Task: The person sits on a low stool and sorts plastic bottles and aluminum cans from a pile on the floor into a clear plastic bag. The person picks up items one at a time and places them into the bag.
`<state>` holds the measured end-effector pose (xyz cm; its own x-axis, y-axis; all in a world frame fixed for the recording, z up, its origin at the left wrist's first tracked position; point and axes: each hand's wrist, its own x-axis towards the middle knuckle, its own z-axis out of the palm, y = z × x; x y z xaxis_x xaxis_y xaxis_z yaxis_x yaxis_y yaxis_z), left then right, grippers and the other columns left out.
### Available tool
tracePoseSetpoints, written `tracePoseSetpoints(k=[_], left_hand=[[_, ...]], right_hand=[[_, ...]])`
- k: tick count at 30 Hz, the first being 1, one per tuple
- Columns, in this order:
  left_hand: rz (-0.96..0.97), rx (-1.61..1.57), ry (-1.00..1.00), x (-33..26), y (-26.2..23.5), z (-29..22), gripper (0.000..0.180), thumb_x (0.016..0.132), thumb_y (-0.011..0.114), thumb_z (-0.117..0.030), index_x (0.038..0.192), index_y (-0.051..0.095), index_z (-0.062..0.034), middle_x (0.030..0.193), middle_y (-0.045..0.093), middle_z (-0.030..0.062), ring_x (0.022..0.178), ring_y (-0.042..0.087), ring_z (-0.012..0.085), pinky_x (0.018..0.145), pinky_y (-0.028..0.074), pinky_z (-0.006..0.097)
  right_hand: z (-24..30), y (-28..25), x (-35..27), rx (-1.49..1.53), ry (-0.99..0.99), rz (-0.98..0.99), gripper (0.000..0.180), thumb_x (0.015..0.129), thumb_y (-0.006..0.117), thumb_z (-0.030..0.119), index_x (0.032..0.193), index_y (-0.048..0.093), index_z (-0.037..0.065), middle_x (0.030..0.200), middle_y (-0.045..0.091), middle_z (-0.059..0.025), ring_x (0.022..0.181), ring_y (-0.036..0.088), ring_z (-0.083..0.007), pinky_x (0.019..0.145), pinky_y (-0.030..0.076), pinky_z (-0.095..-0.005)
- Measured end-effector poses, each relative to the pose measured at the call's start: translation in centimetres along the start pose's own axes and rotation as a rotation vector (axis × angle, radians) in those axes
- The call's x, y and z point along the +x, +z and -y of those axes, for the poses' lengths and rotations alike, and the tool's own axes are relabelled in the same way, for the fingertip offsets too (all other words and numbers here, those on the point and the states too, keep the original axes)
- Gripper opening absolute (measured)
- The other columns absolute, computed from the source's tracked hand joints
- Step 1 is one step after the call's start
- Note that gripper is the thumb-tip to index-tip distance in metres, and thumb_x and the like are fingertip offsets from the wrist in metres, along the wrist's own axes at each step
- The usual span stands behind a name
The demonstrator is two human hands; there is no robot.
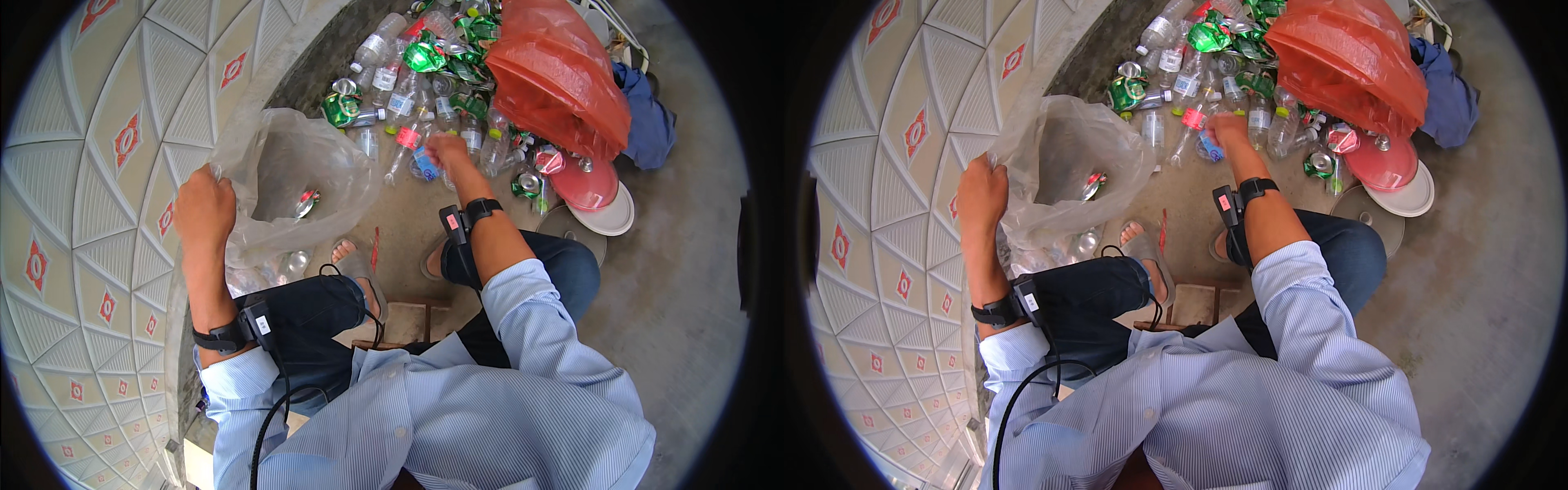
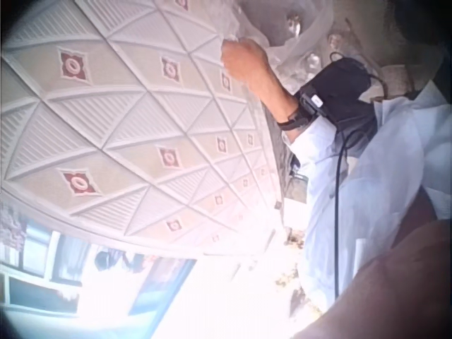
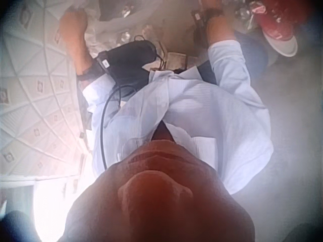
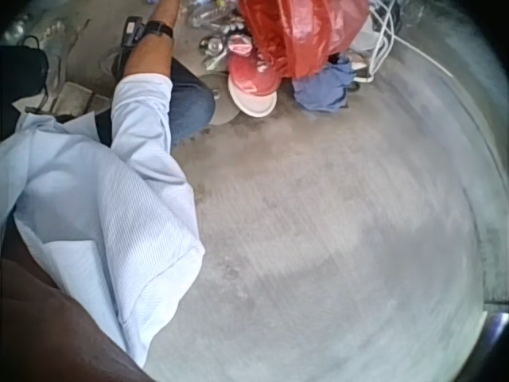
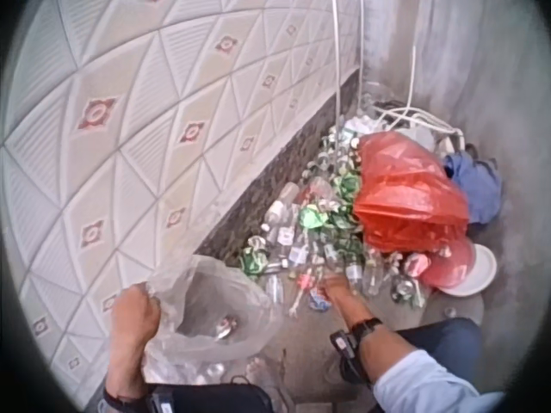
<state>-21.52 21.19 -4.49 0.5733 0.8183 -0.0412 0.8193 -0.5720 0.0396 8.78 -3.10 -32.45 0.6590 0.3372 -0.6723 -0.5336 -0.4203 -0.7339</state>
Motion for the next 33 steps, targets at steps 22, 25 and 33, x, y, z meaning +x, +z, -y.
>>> tracePoseSetpoints(k=[22, 25, 33], left_hand=[[0.085, -0.008, 0.064, -0.8, -0.4, -3.4, 0.024, 0.088, 0.061, -0.015, 0.101, 0.066, 0.0049, 0.086, 0.067, 0.0315, 0.087, 0.065, 0.0505, 0.077, 0.051, 0.058], [0.109, 0.002, 0.066, -0.7, -0.4, -3.6, 0.024, 0.088, 0.061, -0.015, 0.099, 0.065, 0.0054, 0.084, 0.067, 0.0314, 0.085, 0.065, 0.0507, 0.075, 0.051, 0.058], [0.080, -0.027, 0.080, -0.6, -0.4, -3.7, 0.021, 0.088, 0.064, -0.014, 0.096, 0.064, 0.0048, 0.082, 0.067, 0.0308, 0.083, 0.065, 0.0512, 0.073, 0.051, 0.059]], right_hand=[[-1.3, 6.3, 1.7, -0.678, -0.044, -0.319, 0.087, 0.078, 0.081, 0.045, 0.141, 0.043, 0.000, 0.125, 0.065, -0.0217, 0.118, 0.063, -0.0376, 0.098, 0.051, -0.0455], [-1.4, 6.6, 2.8, -0.705, -0.032, -0.326, 0.096, 0.077, 0.081, 0.046, 0.147, 0.035, 0.000, 0.129, 0.063, -0.0222, 0.119, 0.063, -0.0376, 0.098, 0.051, -0.0448], [-2.7, 5.7, 5.2, -0.385, -0.002, -0.268, 0.103, 0.070, 0.084, 0.039, 0.152, 0.033, 0.003, 0.118, 0.067, -0.0198, 0.107, 0.066, -0.0324, 0.086, 0.055, -0.0452]])
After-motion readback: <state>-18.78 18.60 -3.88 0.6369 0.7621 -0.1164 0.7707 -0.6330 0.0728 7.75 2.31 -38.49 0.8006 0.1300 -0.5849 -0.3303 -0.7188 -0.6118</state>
